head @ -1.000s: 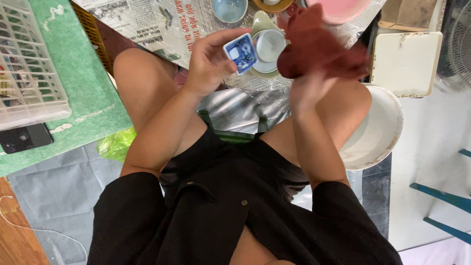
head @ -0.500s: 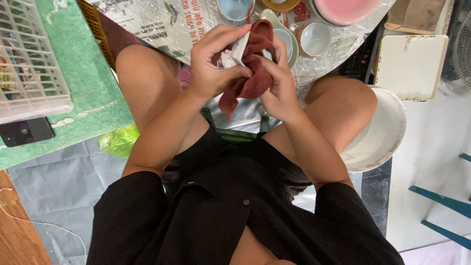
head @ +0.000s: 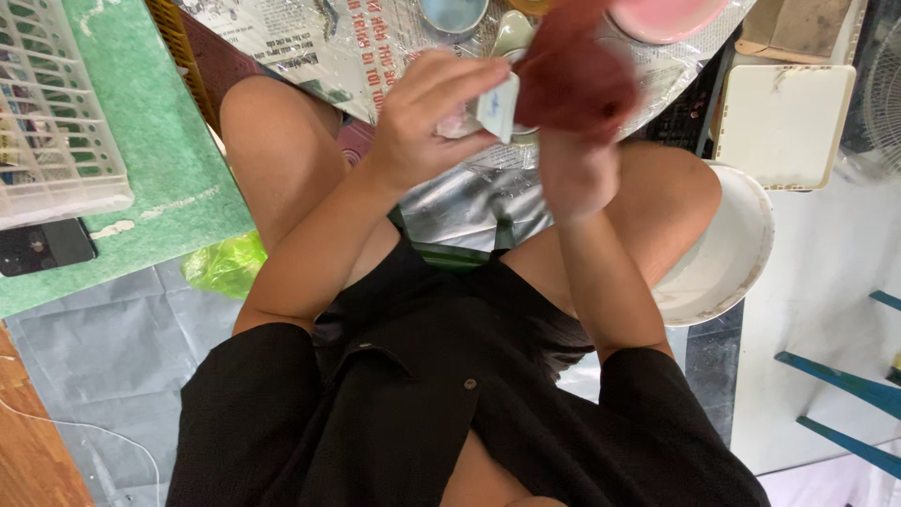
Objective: The person sits cross-legged on a stool and wipes various ceramic bowls and cups with a maroon cloth. They handle the items one by one, wiping the exterior and interior surfaces before placing them back on a table covered with newspaper.
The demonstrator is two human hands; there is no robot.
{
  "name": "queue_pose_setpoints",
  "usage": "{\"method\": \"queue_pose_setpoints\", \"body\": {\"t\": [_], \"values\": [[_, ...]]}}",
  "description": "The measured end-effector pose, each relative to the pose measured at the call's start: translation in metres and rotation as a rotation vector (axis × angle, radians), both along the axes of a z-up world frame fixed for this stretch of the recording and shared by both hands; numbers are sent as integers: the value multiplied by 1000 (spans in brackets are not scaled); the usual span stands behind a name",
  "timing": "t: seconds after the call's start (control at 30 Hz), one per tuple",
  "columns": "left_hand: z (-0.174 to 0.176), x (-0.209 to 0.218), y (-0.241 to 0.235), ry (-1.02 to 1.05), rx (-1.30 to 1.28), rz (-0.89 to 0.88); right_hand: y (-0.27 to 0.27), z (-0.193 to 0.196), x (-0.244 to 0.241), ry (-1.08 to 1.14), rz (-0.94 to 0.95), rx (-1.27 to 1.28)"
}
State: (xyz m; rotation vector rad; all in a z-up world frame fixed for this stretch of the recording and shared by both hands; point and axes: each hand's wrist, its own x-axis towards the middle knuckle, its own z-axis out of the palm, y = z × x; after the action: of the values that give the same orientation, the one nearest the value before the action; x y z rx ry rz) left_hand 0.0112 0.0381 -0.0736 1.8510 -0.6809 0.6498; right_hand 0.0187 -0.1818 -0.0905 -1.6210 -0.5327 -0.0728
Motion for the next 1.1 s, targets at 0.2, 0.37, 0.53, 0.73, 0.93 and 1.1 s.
{"method": "queue_pose_setpoints", "body": {"t": [0.2, 0.37, 0.53, 0.73, 0.93, 1.1], "values": [[-1, -7, 0, -45, 91, 59, 24, 52, 1, 207, 550, 355], [5, -10, 3, -72, 136, 69, 16, 40, 0, 431, 360, 469], [8, -13, -3, -104, 286, 55, 23, 26, -7, 309, 214, 215], [4, -14, 0, -132, 299, 51, -9, 18, 11, 527, 402, 36], [8, -8, 7, -102, 301, 42, -3, 10, 12, 530, 320, 89], [16, -8, 5, -124, 311, 84, -6, 10, 10, 439, 239, 38]]}}
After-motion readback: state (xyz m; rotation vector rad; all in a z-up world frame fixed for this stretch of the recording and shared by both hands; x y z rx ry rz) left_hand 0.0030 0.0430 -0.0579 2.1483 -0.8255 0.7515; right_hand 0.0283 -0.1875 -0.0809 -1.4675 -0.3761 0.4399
